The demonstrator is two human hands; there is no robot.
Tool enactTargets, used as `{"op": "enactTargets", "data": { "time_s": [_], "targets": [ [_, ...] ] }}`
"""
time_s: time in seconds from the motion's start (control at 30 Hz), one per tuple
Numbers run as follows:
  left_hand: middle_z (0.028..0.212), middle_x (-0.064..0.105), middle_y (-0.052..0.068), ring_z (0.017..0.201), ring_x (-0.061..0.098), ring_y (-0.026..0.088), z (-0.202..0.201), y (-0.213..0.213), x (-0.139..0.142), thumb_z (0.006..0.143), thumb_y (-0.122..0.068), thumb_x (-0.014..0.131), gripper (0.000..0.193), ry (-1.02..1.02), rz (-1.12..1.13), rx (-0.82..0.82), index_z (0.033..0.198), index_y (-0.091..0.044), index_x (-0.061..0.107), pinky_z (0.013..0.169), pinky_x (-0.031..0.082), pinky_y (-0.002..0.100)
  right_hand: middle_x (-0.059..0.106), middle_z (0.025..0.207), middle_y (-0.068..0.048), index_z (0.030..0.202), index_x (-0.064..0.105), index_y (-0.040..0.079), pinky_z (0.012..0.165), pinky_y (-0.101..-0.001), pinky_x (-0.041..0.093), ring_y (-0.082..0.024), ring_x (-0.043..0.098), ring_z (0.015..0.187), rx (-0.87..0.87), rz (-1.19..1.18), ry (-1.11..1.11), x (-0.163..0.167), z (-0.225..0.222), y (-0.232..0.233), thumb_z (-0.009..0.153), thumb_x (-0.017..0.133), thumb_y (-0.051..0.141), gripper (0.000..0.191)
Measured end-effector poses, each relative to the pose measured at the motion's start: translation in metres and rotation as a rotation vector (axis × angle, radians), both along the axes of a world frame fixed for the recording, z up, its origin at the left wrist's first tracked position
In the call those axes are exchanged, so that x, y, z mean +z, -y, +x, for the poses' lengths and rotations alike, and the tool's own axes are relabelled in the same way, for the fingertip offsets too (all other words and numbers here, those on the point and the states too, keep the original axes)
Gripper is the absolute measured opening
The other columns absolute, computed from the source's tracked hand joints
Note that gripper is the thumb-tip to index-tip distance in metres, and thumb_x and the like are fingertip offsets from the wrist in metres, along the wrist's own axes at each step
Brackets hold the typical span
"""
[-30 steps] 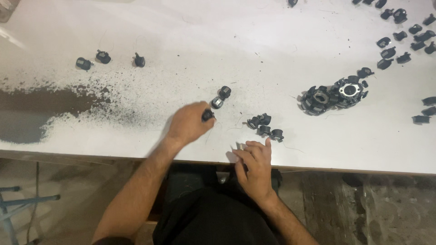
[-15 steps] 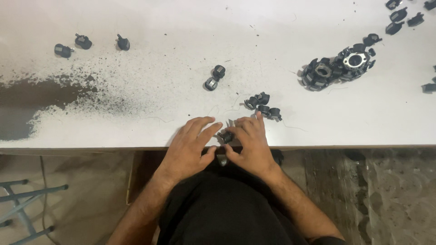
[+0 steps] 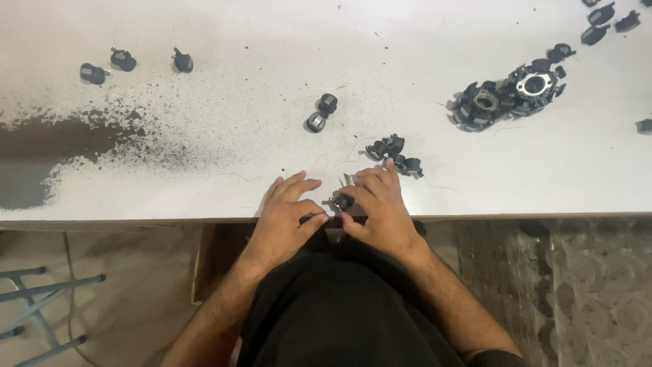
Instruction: The person sits at a white workbench and assembles small black plastic housing components, snapping pieces together by hand one at a time and setting the finished assemblies aside on the table. They occasionally reach across the table to gather more loose parts and continue assembling.
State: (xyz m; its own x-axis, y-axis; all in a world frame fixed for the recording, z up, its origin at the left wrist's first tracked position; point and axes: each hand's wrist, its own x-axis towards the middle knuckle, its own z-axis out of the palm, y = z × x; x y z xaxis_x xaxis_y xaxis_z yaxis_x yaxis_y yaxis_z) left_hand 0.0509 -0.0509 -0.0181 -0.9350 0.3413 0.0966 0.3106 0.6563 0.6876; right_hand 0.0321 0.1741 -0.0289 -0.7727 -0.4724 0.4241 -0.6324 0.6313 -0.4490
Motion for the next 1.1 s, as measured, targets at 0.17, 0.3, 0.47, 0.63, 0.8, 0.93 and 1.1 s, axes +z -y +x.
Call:
{"op": "enactTargets", "data": {
  "time_s": [0.17,0.3,0.47,0.63,0.8,0.93,1.1],
  "targets": [
    [0.146,0.053,0.013,0.146,0.033,0.034,0.011,0.004,0.015,0.086,-0.027,0.077,0.016,0.006,-0.194,-0.004,0.091,-0.012,0.077,0.12,0.017,0.061,0.057,0.11,-0.011,0.116,0.07,0.009,0.121,-0.0682,0.02,-0.033,0.051,0.124,0.014,0.035,0.009,0.004,0.0,0.002,0.073,0.084,0.017,0.046],
    [0.139,0.05,0.018,0.142,0.035,0.037,0.021,-0.001,0.02,0.077,-0.03,0.082,0.043,-0.221,-0.185,0.047,0.11,-0.007,0.069,0.117,0.023,0.062,0.059,0.107,-0.01,0.115,0.07,0.009,0.122,-0.0653,0.02,-0.033,0.054,0.123,-0.023,-0.093,-0.074,0.004,0.008,-0.005,0.078,0.082,0.014,0.04],
    [0.143,0.051,0.014,0.144,0.04,0.033,0.016,-0.013,0.003,0.084,-0.021,0.081,0.033,-0.51,-0.248,-0.037,0.112,-0.011,0.068,0.118,0.033,0.058,0.064,0.106,-0.008,0.109,0.067,0.009,0.129,-0.061,0.022,-0.031,0.062,0.121,-0.13,-0.253,-0.1,-0.011,0.033,0.002,0.086,0.072,-0.001,0.025],
    [0.139,0.056,0.01,0.14,0.046,0.029,0.003,-0.017,-0.016,0.087,-0.017,0.079,0.017,-0.596,-0.291,0.009,0.1,-0.012,0.069,0.118,0.035,0.057,0.064,0.11,-0.012,0.11,0.057,0.004,0.127,-0.0629,0.023,-0.029,0.064,0.115,-0.137,-0.35,-0.026,-0.021,0.036,0.006,0.087,0.071,0.0,0.027],
    [0.132,0.062,0.009,0.135,0.051,0.028,0.006,-0.016,-0.021,0.089,-0.015,0.076,0.017,-0.613,-0.227,0.023,0.105,-0.01,0.071,0.117,0.035,0.056,0.068,0.102,-0.01,0.105,0.06,0.006,0.125,-0.0625,0.03,-0.029,0.067,0.113,-0.118,-0.325,-0.014,-0.024,0.04,0.015,0.086,0.073,-0.001,0.024],
    [0.124,0.067,0.005,0.13,0.057,0.025,0.004,-0.016,-0.022,0.09,-0.012,0.074,0.017,-0.569,-0.22,0.0,0.106,-0.01,0.07,0.117,0.037,0.054,0.068,0.101,-0.011,0.104,0.061,0.006,0.123,-0.0637,0.032,-0.028,0.068,0.11,-0.1,-0.313,0.02,-0.025,0.038,0.016,0.085,0.072,-0.002,0.024],
    [0.117,0.068,0.003,0.121,0.062,0.022,0.003,-0.015,-0.019,0.091,-0.009,0.073,0.017,-0.533,-0.164,0.0,0.108,-0.009,0.07,0.117,0.04,0.052,0.07,0.102,-0.011,0.102,0.061,0.005,0.125,-0.0606,0.037,-0.026,0.07,0.105,-0.128,-0.374,0.065,-0.026,0.038,0.017,0.085,0.072,-0.002,0.022]
  ]
}}
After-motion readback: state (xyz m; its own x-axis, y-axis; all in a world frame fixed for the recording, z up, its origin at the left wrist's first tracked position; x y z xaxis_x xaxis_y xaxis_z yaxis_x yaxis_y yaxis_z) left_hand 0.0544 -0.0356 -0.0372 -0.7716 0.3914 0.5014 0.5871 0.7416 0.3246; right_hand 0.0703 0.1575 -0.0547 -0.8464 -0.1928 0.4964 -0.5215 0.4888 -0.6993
